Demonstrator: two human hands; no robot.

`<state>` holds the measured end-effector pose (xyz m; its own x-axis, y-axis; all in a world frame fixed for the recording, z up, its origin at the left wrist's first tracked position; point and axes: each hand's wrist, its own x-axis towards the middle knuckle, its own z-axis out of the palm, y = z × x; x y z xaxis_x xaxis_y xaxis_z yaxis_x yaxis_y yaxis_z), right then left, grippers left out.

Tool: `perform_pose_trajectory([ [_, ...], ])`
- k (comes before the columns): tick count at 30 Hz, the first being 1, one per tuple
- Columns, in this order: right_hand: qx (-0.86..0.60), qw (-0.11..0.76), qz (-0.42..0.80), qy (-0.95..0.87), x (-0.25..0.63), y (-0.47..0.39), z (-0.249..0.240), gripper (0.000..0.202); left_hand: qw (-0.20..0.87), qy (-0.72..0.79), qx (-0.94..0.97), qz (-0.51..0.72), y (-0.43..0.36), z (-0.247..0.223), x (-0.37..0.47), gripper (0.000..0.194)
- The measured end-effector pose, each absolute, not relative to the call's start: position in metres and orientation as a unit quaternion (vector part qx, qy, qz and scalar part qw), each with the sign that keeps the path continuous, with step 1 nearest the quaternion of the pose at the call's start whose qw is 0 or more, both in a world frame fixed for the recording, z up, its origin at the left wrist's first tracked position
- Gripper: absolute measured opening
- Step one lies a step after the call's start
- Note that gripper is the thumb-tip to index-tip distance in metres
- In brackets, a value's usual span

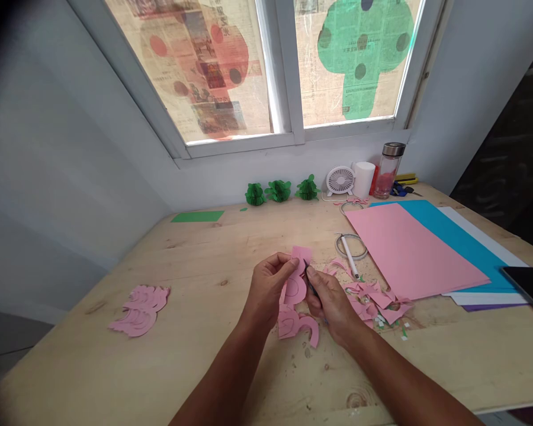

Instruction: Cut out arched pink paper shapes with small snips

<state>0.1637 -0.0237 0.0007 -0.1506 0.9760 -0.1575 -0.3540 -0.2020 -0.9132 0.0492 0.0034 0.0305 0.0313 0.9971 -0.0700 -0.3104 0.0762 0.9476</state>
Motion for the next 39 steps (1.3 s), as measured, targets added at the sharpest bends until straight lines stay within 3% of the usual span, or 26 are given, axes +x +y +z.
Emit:
perform_pose_trajectory([
  [39, -0.409, 0.490, 0.654, -0.406, 0.1656, -0.0235, 0.0041, 0.045, 0.623, 0.417, 0.423, 0.510, 0.0078, 0.0335, 0.0424, 0.024],
])
